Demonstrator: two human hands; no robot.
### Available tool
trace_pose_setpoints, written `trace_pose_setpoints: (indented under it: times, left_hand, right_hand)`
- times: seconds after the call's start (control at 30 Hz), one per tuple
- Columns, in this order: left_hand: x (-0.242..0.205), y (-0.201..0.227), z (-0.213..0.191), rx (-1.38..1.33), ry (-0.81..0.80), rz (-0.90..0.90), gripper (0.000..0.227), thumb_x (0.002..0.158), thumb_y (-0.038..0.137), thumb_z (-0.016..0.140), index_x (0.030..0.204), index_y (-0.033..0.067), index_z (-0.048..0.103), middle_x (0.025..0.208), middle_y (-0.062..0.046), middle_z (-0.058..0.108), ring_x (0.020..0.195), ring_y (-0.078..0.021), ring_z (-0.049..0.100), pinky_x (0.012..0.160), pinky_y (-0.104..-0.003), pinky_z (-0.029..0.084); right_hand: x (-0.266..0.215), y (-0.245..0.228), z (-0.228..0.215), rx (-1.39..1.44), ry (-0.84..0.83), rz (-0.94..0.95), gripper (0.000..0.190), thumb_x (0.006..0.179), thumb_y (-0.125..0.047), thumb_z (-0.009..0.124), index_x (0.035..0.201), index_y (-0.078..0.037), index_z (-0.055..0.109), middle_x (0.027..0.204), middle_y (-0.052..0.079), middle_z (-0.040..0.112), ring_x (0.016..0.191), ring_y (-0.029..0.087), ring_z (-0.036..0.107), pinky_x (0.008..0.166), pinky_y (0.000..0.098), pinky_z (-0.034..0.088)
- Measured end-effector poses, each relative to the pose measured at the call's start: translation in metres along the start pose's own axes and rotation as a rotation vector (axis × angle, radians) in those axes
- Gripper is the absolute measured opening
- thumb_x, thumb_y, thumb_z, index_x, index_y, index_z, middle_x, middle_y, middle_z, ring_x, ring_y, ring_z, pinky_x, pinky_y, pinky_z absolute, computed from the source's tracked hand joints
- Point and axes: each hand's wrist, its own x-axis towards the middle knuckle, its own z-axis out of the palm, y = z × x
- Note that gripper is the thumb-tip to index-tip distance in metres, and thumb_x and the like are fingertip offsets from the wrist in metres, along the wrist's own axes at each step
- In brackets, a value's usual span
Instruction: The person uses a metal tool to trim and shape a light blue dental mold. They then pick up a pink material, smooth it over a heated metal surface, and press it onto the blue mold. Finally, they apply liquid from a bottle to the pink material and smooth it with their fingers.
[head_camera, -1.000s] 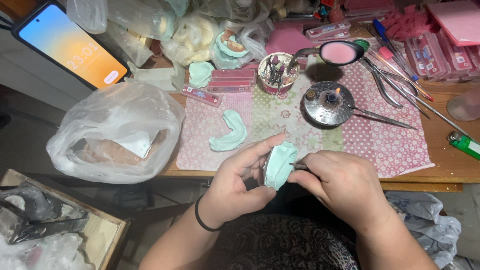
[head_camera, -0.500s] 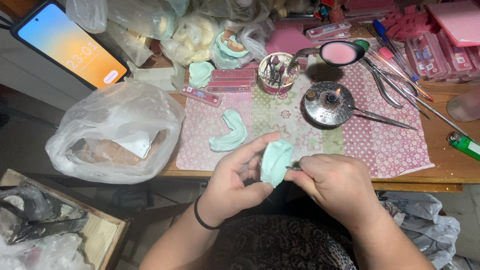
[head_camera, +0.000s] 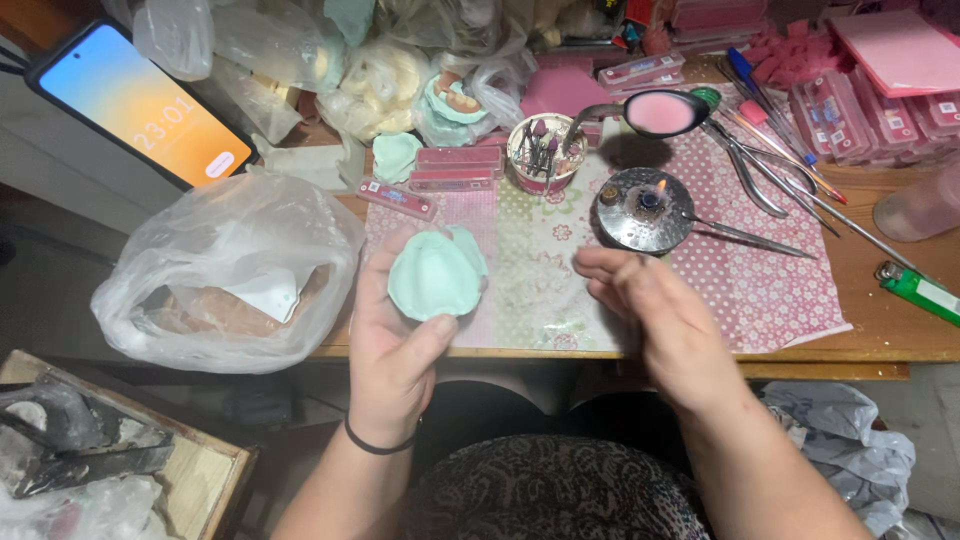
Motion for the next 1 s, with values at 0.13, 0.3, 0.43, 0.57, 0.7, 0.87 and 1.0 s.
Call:
trace_pose_setpoints:
  times: [0.13, 0.3, 0.43, 0.57, 0.7, 0.87, 1.0]
  left_hand:
    - [-0.003, -0.015, -0.016, 0.082, 0.050, 0.001, 0.069, 0.085, 0.004, 0.073, 0.147, 0.0036, 0.041, 0.144, -0.019, 0.055, 0.131, -0.0277, 0.058, 0.112, -0.047, 0.053]
    - [-0.003, -0.015, -0.016, 0.143, -0.002, -0.016, 0.078, 0.081, 0.002, 0.077, 0.149, -0.0010, 0.040, 0.140, -0.020, 0.057, 0.126, -0.0235, 0.058, 0.106, -0.038, 0.053]
    - [-0.001, -0.010, -0.007, 0.153, -0.036, -0.025, 0.079, 0.080, 0.001, 0.079, 0.149, -0.0013, 0.040, 0.140, -0.019, 0.057, 0.123, -0.0212, 0.058, 0.103, -0.036, 0.053]
    - [-0.001, -0.012, -0.004, 0.173, -0.049, -0.059, 0.083, 0.079, -0.003, 0.078, 0.151, -0.0043, 0.037, 0.136, -0.019, 0.058, 0.121, -0.0208, 0.059, 0.102, -0.033, 0.053]
    - [-0.002, -0.017, -0.007, 0.249, -0.036, -0.062, 0.085, 0.077, -0.004, 0.081, 0.150, -0.0044, 0.039, 0.134, -0.019, 0.062, 0.123, -0.0211, 0.060, 0.103, -0.032, 0.053]
    - [-0.009, -0.007, 0.003, 0.486, -0.063, -0.035, 0.084, 0.076, 0.010, 0.085, 0.148, 0.0016, 0.042, 0.137, -0.017, 0.062, 0.124, -0.0235, 0.062, 0.105, -0.035, 0.054]
    - [-0.013, -0.007, 0.021, 0.668, -0.188, -0.054, 0.080, 0.073, 0.023, 0.091, 0.139, 0.0081, 0.047, 0.129, -0.012, 0.062, 0.116, -0.0211, 0.066, 0.098, -0.032, 0.059]
  right_hand:
    - [0.019, 0.015, 0.003, -0.040, -0.169, -0.247, 0.050, 0.111, -0.033, 0.040, 0.119, 0.011, 0.061, 0.133, 0.037, 0.062, 0.131, 0.042, 0.056, 0.111, 0.0654, 0.038]
    - [0.017, -0.012, 0.003, -0.334, -0.434, -0.193, 0.066, 0.111, -0.041, 0.030, 0.094, 0.004, 0.075, 0.093, 0.028, 0.080, 0.090, 0.037, 0.079, 0.089, 0.0509, 0.060]
    - [0.019, -0.011, 0.002, -0.246, -0.408, -0.194, 0.069, 0.108, -0.046, 0.031, 0.120, 0.011, 0.068, 0.113, 0.034, 0.072, 0.113, 0.046, 0.072, 0.102, 0.0635, 0.052]
    - [0.008, -0.009, -0.009, -0.186, -0.522, -0.113, 0.055, 0.108, -0.042, 0.042, 0.107, 0.001, 0.075, 0.098, 0.017, 0.079, 0.098, 0.026, 0.073, 0.090, 0.0465, 0.059]
    - [0.003, -0.016, -0.018, -0.185, -0.612, -0.110, 0.048, 0.107, -0.037, 0.046, 0.106, 0.000, 0.077, 0.093, 0.018, 0.081, 0.092, 0.026, 0.076, 0.081, 0.0434, 0.065]
    - [-0.035, -0.014, -0.056, -0.292, -0.427, 0.148, 0.043, 0.102, -0.032, 0.051, 0.105, 0.001, 0.079, 0.090, 0.014, 0.083, 0.078, 0.021, 0.080, 0.075, 0.0355, 0.068]
    - [-0.051, -0.033, -0.080, -0.560, -0.222, -0.164, 0.052, 0.110, -0.037, 0.036, 0.070, -0.011, 0.054, 0.065, 0.001, 0.056, 0.061, 0.017, 0.051, 0.065, 0.0304, 0.044]
